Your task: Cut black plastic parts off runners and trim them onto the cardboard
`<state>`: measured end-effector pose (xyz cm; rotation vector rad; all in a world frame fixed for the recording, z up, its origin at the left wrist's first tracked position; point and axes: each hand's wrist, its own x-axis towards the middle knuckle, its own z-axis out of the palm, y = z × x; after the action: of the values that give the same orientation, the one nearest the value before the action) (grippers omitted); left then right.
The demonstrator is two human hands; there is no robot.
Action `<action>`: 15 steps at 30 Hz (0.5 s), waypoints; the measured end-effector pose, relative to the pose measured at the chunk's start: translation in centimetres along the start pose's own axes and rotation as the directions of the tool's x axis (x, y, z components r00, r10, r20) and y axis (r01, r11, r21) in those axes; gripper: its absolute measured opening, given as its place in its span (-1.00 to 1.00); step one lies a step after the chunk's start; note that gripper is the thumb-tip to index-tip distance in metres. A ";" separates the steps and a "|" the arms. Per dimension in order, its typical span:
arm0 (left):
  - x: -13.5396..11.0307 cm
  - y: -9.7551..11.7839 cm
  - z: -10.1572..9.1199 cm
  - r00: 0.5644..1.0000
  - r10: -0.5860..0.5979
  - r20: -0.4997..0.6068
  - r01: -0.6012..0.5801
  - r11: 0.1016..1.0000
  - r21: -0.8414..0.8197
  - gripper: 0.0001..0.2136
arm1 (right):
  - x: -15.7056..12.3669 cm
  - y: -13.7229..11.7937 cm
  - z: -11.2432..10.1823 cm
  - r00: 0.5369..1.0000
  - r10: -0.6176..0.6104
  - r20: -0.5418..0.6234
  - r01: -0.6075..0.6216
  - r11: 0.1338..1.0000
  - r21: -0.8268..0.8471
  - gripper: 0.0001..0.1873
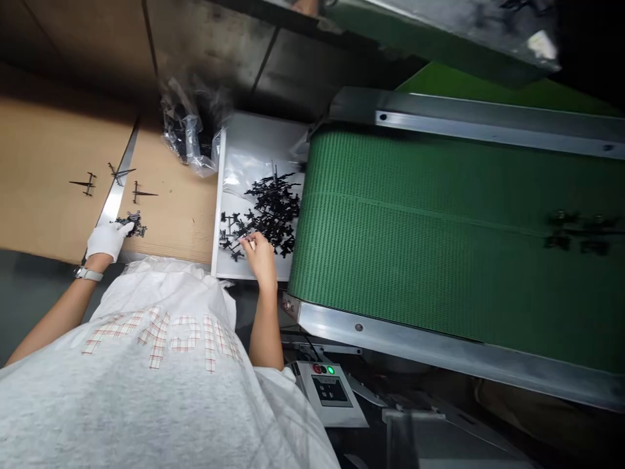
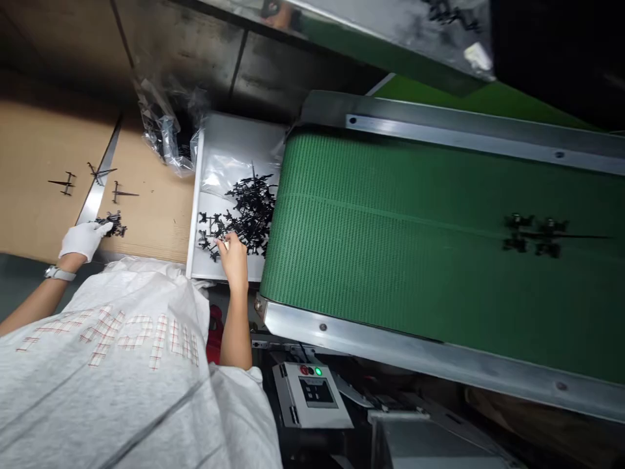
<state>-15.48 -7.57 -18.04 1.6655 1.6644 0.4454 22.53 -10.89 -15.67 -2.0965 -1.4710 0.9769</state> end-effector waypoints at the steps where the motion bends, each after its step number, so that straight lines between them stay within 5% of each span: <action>1: 0.1 0.2 0.0 1.000 0.003 -0.029 -0.002 0.999 0.034 -0.40 | -0.1 0.1 0.0 1.000 0.021 -0.016 -0.022 0.999 -0.029 -0.83; 8: 0.0 1.2 0.1 0.983 -0.031 -0.183 0.080 0.960 0.267 -0.27 | -0.9 -0.5 -0.1 0.991 0.115 -0.067 -0.125 0.977 -0.170 -0.79; 15: 0.0 3.4 -2.1 0.980 -0.141 -0.137 0.184 0.904 0.386 -0.32 | -1.4 -0.6 -1.7 0.996 0.079 -0.044 -0.086 0.975 -0.203 -0.83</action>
<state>-14.57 -6.70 -14.25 1.7893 2.0604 0.1167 23.08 -11.84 -13.66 -2.3244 -1.5348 0.8438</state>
